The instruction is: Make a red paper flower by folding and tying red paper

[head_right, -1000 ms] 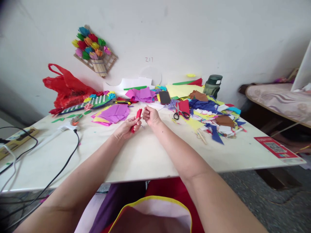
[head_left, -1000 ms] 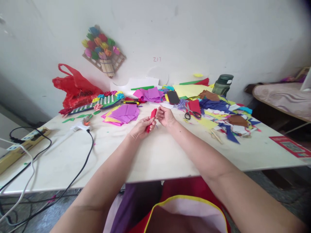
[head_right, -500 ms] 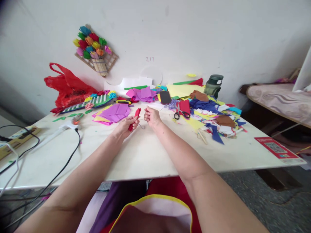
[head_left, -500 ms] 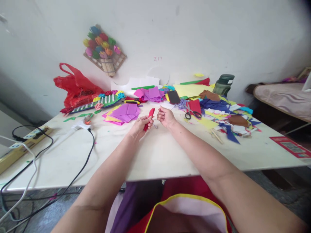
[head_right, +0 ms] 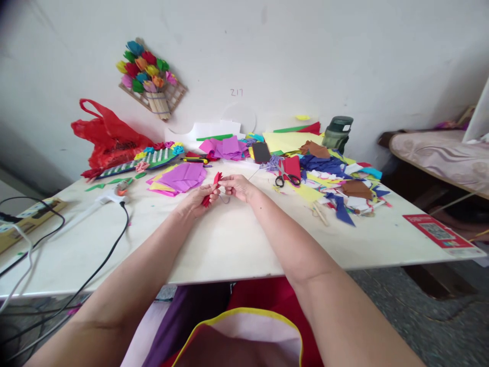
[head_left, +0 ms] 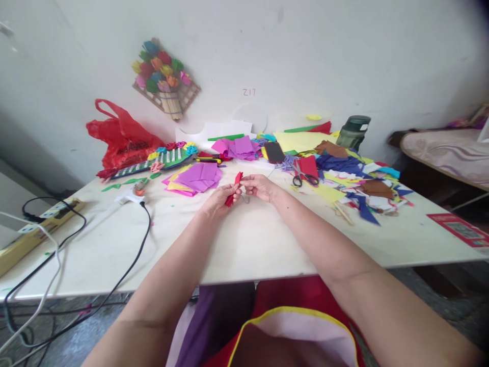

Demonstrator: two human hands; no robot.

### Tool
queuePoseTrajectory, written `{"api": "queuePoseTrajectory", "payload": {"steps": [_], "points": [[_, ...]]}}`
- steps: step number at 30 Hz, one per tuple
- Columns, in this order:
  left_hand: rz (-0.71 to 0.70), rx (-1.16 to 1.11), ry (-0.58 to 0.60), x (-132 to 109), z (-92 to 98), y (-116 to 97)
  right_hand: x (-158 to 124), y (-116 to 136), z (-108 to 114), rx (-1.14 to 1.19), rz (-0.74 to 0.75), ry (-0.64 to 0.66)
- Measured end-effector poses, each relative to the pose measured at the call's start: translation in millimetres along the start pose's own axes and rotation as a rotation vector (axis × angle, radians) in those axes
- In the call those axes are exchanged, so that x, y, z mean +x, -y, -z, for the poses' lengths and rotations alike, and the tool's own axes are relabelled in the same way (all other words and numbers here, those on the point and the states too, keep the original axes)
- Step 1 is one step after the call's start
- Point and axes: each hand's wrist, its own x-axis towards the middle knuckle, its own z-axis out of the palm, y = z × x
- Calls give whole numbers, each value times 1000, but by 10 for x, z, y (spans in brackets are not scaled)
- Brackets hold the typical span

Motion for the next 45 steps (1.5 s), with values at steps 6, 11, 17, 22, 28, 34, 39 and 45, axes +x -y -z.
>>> {"api": "queuePoseTrajectory", "payload": {"steps": [6, 11, 17, 22, 28, 34, 39, 45], "points": [[25, -90, 40, -24, -38, -29, -21, 15, -9, 42, -42, 57], [29, -120, 81, -22, -24, -37, -22, 13, -13, 36, -36, 36], [63, -109, 76, -20, 1, -36, -26, -3, -72, -89, 6, -1], [18, -19, 132, -50, 8, -50, -30, -1, -93, -136, 45, -30], [-44, 159, 158, -64, 34, -65, 12, -33, -45, -159, 86, -32], [-53, 187, 174, -89, 13, -92, 24, -40, -45, -195, 126, -25], [-66, 192, 175, -92, -11, -77, 32, -51, -47, -203, 121, -62], [-91, 211, 173, -88, -16, -64, 34, -69, -71, -216, 103, -126]]}}
